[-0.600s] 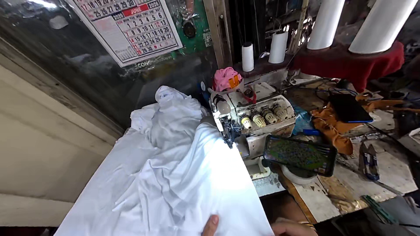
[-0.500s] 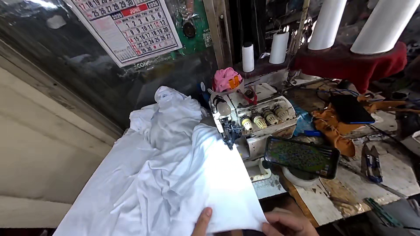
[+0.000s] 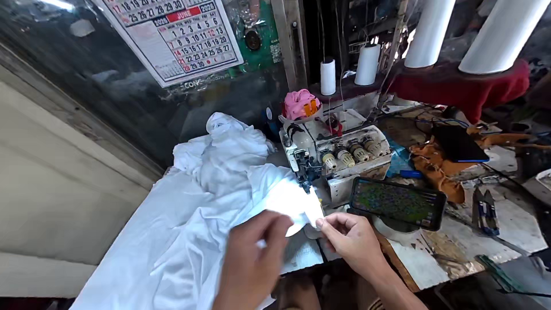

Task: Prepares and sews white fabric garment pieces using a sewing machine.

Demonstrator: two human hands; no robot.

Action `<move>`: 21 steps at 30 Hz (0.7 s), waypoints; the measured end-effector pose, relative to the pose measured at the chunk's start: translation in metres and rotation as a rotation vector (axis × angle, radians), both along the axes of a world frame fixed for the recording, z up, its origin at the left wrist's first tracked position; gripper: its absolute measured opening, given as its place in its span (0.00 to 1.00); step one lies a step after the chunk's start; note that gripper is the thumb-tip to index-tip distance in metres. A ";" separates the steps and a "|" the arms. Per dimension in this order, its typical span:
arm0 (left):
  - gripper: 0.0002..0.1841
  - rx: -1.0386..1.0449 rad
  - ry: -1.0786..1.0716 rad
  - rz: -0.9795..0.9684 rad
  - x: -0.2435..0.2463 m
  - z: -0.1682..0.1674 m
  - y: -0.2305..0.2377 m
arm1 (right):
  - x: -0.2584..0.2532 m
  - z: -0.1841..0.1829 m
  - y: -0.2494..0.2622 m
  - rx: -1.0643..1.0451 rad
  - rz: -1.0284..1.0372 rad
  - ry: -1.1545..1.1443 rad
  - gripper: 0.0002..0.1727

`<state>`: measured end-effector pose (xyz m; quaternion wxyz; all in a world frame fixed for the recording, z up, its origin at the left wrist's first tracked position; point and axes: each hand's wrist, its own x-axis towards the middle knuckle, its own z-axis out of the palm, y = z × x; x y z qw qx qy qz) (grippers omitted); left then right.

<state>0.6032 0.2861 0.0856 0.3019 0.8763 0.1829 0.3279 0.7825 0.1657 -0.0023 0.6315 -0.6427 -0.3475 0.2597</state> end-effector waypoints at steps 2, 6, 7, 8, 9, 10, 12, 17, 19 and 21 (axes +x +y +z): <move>0.15 0.296 0.016 0.211 0.045 -0.038 0.003 | -0.002 0.002 0.003 0.016 -0.022 0.028 0.14; 0.14 0.450 0.032 0.267 0.068 -0.062 0.035 | 0.002 0.013 0.026 0.021 -0.112 0.074 0.15; 0.14 0.441 0.048 0.246 0.068 -0.059 0.044 | 0.002 0.014 0.034 0.026 -0.150 0.098 0.18; 0.14 0.415 0.067 0.238 0.068 -0.056 0.052 | 0.002 0.014 0.041 0.033 -0.179 0.112 0.22; 0.15 0.368 0.089 0.246 0.069 -0.053 0.058 | 0.002 0.014 0.046 0.043 -0.194 0.109 0.24; 0.16 0.310 0.105 0.265 0.068 -0.051 0.060 | 0.001 0.013 0.046 0.053 -0.191 0.090 0.25; 0.18 0.205 0.103 0.325 0.061 -0.053 0.053 | 0.000 0.008 0.038 0.067 -0.143 0.028 0.23; 0.22 0.223 0.290 0.411 0.041 -0.051 0.048 | -0.004 0.006 0.009 -0.018 0.156 -0.052 0.17; 0.18 0.286 0.340 0.440 0.027 -0.039 0.045 | -0.008 0.017 0.002 -0.067 0.300 -0.101 0.18; 0.15 0.326 0.342 0.437 0.013 -0.035 0.028 | -0.012 0.023 -0.003 -0.011 0.375 -0.154 0.25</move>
